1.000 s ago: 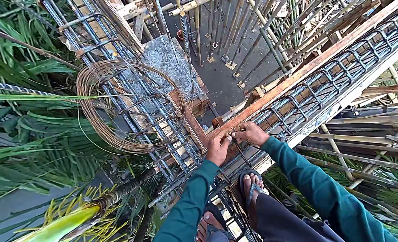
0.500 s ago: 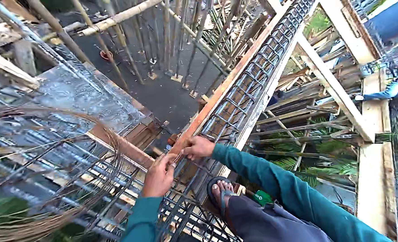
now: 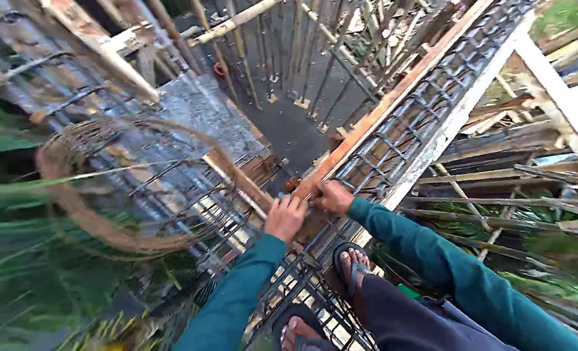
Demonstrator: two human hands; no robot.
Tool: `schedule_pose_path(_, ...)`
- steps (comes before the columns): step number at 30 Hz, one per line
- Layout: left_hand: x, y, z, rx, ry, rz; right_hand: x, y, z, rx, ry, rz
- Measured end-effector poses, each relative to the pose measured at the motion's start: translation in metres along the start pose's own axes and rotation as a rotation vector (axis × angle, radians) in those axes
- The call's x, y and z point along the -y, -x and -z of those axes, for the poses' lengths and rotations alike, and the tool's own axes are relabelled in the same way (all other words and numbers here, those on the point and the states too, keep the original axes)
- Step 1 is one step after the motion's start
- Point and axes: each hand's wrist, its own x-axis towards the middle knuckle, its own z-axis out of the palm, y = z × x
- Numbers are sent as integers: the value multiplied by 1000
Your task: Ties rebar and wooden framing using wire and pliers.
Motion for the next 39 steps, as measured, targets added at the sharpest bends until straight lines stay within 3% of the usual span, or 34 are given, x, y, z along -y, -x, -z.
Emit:
schedule_pose_path(3, 12, -3, -3, -15, 42, -34, -8, -5, 7, 24, -123, -62)
schedule_pose_path(7, 19, -5, -6, -1, 223, 0, -23, 14, -5, -115, -180, 2)
schedule_pose_path(12, 40, -21, -17, -17, 277, -52, -11, 31, -7, -124, 179, 170)
schedule_pose_path(14, 44, -37, -1, 121, 232, -61, 1, 39, -13, -52, 442, 241)
schedule_pose_path(16, 40, -51, 16, 133, 86, -174, 22, 46, -23, 86, 677, 218)
schedule_pose_path(18, 28, -65, 37, 130, -117, -323, 44, 40, -18, 280, 817, 183)
schedule_pose_path(21, 15, -77, 56, 189, -293, -446, 53, 19, 0, 451, 960, 318)
schedule_pose_path(23, 15, -78, 59, 181, -279, -396, 54, 9, 8, 435, 1018, 431)
schedule_pose_path(27, 28, -63, 63, 15, -74, -64, 54, -2, 15, 412, 1285, 599)
schedule_pose_path(31, 46, -21, 71, -217, 52, 162, 49, -2, 17, 295, 1378, 715)
schedule_pose_path(33, 50, 6, 70, -305, 85, 219, 42, 3, 11, 160, 1310, 593)
schedule_pose_path(36, 43, 46, 62, -398, 147, 282, 53, 8, -7, 80, 1148, 129)
schedule_pose_path(37, 40, 57, 60, -436, 165, 295, 59, 8, -10, 77, 1116, 51)
schedule_pose_path(39, 31, 76, 55, -493, 210, 331, 60, 12, -1, 24, 1041, 130)
